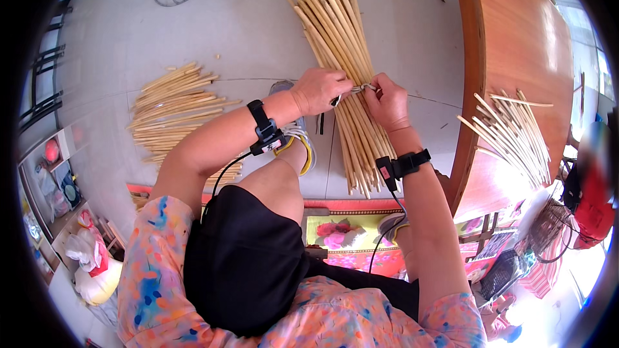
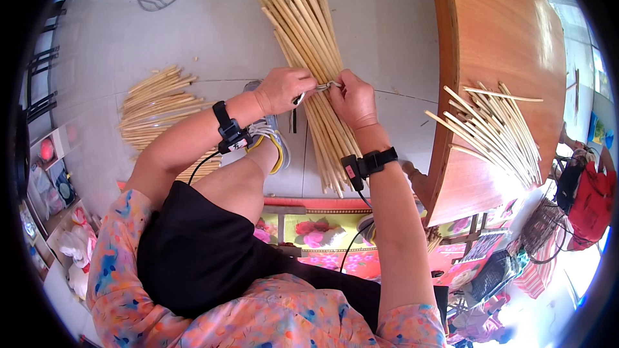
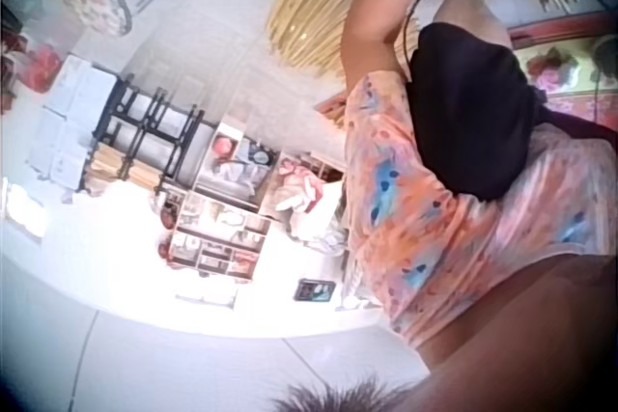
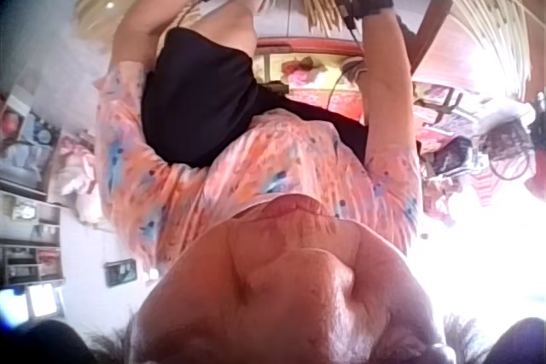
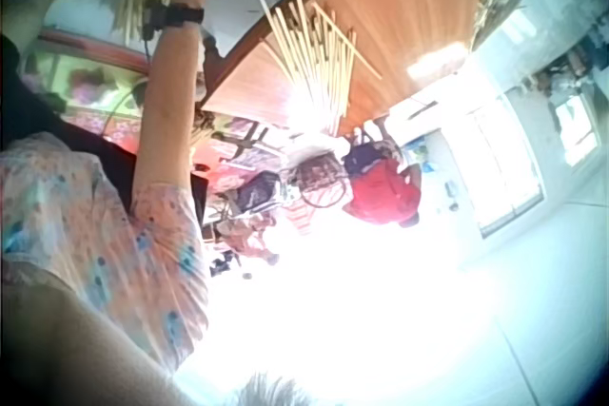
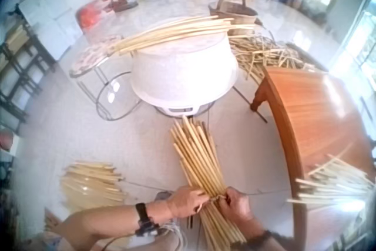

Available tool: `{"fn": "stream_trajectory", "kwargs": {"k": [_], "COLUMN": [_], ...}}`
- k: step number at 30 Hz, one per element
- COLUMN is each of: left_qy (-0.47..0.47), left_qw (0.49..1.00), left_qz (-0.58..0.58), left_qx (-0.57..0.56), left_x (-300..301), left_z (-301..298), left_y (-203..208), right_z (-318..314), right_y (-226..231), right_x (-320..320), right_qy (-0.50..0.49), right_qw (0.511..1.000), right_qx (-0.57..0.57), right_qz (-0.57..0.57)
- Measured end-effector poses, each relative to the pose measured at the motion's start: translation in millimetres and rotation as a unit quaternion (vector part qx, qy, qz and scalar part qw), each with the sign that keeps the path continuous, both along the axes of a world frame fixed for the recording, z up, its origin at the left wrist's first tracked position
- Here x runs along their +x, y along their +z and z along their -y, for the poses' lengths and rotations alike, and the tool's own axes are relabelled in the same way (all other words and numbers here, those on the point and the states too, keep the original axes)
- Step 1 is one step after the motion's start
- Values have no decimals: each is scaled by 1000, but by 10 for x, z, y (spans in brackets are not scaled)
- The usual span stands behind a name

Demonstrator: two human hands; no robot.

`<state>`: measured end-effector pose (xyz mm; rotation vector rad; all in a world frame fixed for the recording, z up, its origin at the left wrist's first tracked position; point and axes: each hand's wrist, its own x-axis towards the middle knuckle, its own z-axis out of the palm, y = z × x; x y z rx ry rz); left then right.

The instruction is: The person bundles a stack of wooden sticks using a black plastic tie and then places them aside before arranging another set of sticks on a table.

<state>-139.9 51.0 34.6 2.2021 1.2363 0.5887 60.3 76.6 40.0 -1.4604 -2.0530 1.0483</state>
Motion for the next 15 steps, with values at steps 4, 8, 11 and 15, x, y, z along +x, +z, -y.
{"fn": "stream_trajectory", "kwargs": {"k": [4,8,11,15], "left_qy": [7,16,24,22], "left_qw": [1000,999,998,997], "left_qz": [13,36,48,71], "left_qx": [4,6,-13,-32], "left_x": [28,64,39,30], "left_z": [4,19,22,48], "left_y": [-4,24,43,90], "right_z": [-17,-29,-3,-23], "right_y": [-53,-108,-122,-186], "right_x": [14,-10,-51,3], "right_qy": [10,21,-27,-35], "right_qw": [996,988,994,993], "right_qx": [80,133,99,106], "right_qz": [43,70,32,49]}}
